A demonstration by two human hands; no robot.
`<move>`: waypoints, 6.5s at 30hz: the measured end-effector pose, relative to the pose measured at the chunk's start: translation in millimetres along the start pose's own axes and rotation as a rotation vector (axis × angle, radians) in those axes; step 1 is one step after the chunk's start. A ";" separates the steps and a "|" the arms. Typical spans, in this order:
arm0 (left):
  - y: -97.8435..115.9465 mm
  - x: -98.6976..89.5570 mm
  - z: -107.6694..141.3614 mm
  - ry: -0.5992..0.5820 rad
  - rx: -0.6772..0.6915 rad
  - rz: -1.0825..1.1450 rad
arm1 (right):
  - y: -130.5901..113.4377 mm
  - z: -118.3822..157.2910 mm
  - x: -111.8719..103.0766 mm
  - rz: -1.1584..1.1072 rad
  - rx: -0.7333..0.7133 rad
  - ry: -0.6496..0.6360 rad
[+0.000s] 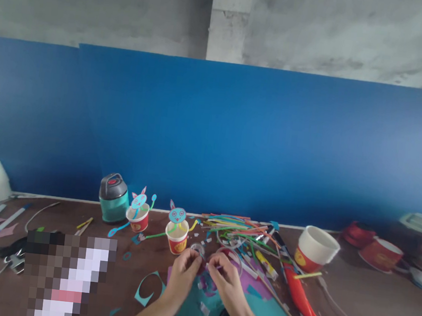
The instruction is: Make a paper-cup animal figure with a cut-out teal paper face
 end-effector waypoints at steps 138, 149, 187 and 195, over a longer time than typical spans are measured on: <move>14.9 7.1 7.1 -0.026 0.108 -0.030 | 15.2 2.2 5.7 -0.062 0.191 0.053; 19.9 -2.5 1.8 0.025 0.010 0.159 | 13.5 5.0 11.7 0.171 0.136 -0.077; 34.2 -76.5 -83.5 0.234 0.105 0.078 | -54.5 -137.2 49.3 -0.018 -0.132 -0.071; 33.5 -74.2 -84.7 0.220 0.068 0.114 | -54.9 -134.7 51.5 -0.057 -0.140 -0.109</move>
Point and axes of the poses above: each hand's wrist, its own z-axis away from the middle knuckle, its own x-axis out of the palm, y = z × x, the point moved 5 cm from there along -z, towards the middle knuckle, and after that the axes turned 3 degrees about x, right-handed, at the moved point
